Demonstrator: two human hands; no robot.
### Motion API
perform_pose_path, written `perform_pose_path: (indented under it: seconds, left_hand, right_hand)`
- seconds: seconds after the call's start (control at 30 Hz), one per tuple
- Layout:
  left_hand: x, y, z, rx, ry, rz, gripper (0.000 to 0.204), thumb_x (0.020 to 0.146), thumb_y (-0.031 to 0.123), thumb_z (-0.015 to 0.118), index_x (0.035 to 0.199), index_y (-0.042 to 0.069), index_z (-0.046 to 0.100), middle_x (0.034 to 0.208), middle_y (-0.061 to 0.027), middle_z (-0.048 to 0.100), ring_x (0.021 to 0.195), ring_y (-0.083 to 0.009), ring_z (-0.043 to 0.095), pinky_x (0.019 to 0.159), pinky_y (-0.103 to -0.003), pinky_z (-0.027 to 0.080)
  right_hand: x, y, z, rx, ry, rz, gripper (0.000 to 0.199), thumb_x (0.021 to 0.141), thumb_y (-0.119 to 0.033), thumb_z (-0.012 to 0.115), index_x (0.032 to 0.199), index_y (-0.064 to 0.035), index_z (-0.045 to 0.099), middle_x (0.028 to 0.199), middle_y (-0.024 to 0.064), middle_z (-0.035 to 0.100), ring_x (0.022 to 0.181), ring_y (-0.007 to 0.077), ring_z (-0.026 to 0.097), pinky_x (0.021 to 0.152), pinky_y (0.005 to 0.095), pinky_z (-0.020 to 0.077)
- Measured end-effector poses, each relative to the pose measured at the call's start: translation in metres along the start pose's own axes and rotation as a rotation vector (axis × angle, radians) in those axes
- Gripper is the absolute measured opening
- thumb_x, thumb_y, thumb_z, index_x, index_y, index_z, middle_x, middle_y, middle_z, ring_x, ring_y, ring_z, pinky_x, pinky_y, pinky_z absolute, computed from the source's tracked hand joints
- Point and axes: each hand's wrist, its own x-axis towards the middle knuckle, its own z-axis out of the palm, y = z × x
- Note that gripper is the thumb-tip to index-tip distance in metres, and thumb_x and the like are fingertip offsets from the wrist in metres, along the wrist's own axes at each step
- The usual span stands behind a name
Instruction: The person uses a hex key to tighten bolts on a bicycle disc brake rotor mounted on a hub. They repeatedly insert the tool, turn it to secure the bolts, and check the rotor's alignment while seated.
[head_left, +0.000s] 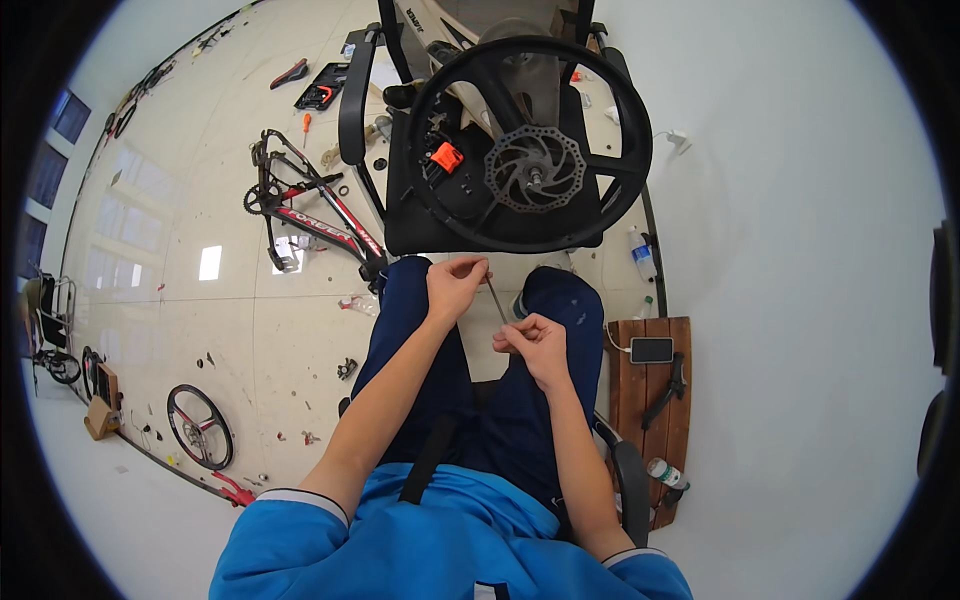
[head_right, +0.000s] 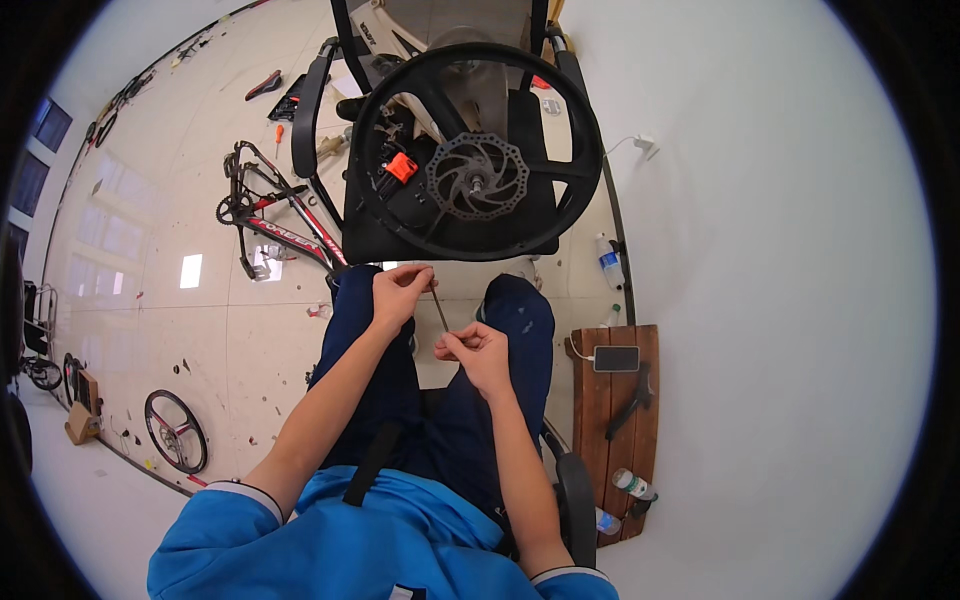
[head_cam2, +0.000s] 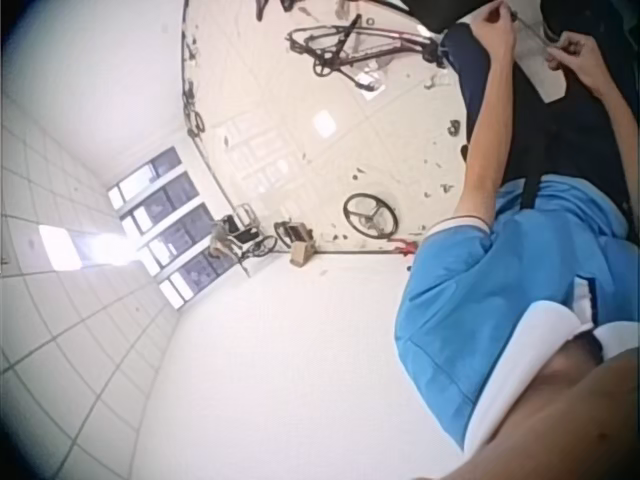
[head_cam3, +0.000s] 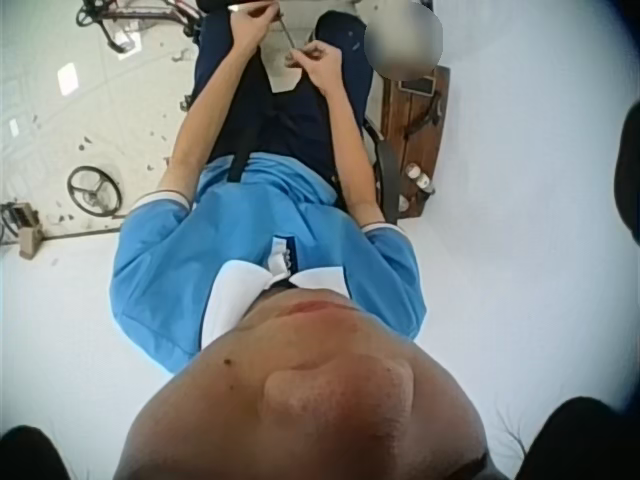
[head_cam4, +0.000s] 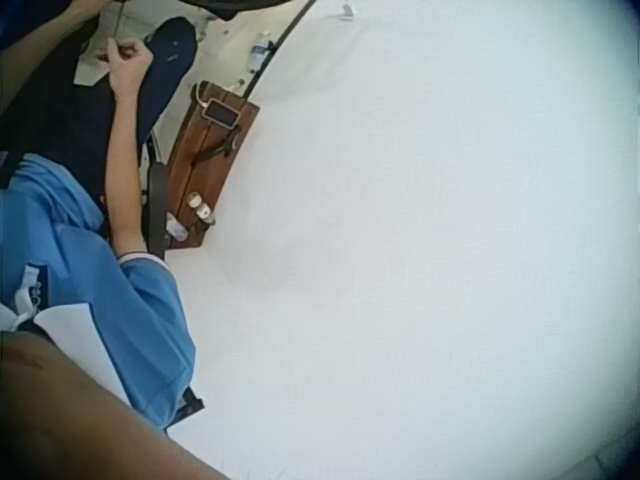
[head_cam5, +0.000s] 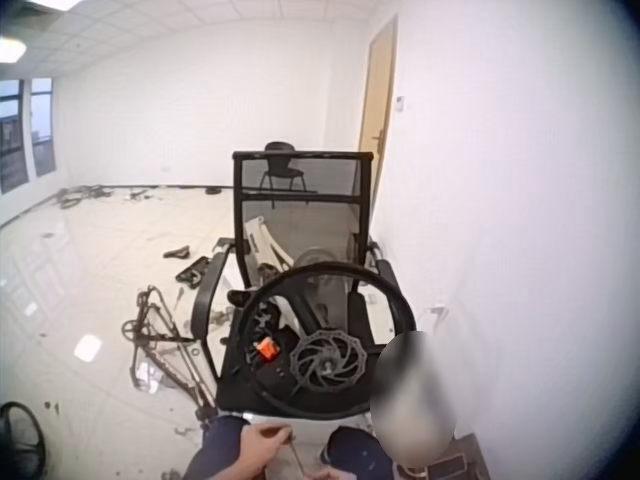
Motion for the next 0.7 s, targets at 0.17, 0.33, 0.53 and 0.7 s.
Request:
perform_pose_path:
  seconds: [0.17,0.33,0.53,0.7]
  left_hand:
    - [-0.008,0.000,0.000,0.104,0.044,0.045,0.019,0.087,0.011,0.069,0.095,-0.006,0.072,0.082,-0.0108,0.073,0.075,-0.0147,0.071,0.069,-0.025,0.056]
    - [-0.002,-0.022,0.002,0.029,0.079,0.049,0.016,0.087,0.011,0.068,0.088,-0.004,0.072,0.076,-0.0096,0.072,0.070,-0.0137,0.070,0.065,-0.026,0.055]
    - [0.003,-0.004,0.004,-0.039,0.108,-0.003,0.043,0.083,-0.001,0.066,0.122,-0.007,0.047,0.083,-0.0130,0.068,0.072,-0.0177,0.067,0.068,-0.029,0.055]
    - [-0.003,0.008,0.002,-0.233,0.015,-0.184,0.040,0.087,0.002,0.065,0.124,-0.009,0.052,0.091,-0.0133,0.069,0.080,-0.0178,0.067,0.077,-0.029,0.055]
  right_hand:
    - [-0.009,0.011,-0.002,-0.014,-0.010,0.106,0.023,0.091,-0.002,0.063,0.110,0.0097,0.055,0.085,0.0193,0.070,0.076,0.0238,0.071,0.071,0.0348,0.0596]
    - [0.007,0.016,0.009,-0.065,-0.085,0.238,0.031,0.092,-0.004,0.062,0.117,0.0140,0.055,0.082,0.0211,0.070,0.072,0.0249,0.071,0.065,0.0334,0.0589]
    - [0.020,0.019,0.010,-0.143,-0.097,0.168,0.027,0.094,-0.008,0.061,0.110,0.0125,0.059,0.081,0.0189,0.070,0.069,0.0211,0.071,0.063,0.0314,0.0586]
    - [0.016,0.020,0.012,-0.144,-0.080,0.207,0.023,0.094,-0.008,0.062,0.106,0.0110,0.059,0.079,0.0196,0.070,0.067,0.0215,0.070,0.062,0.0308,0.0585]
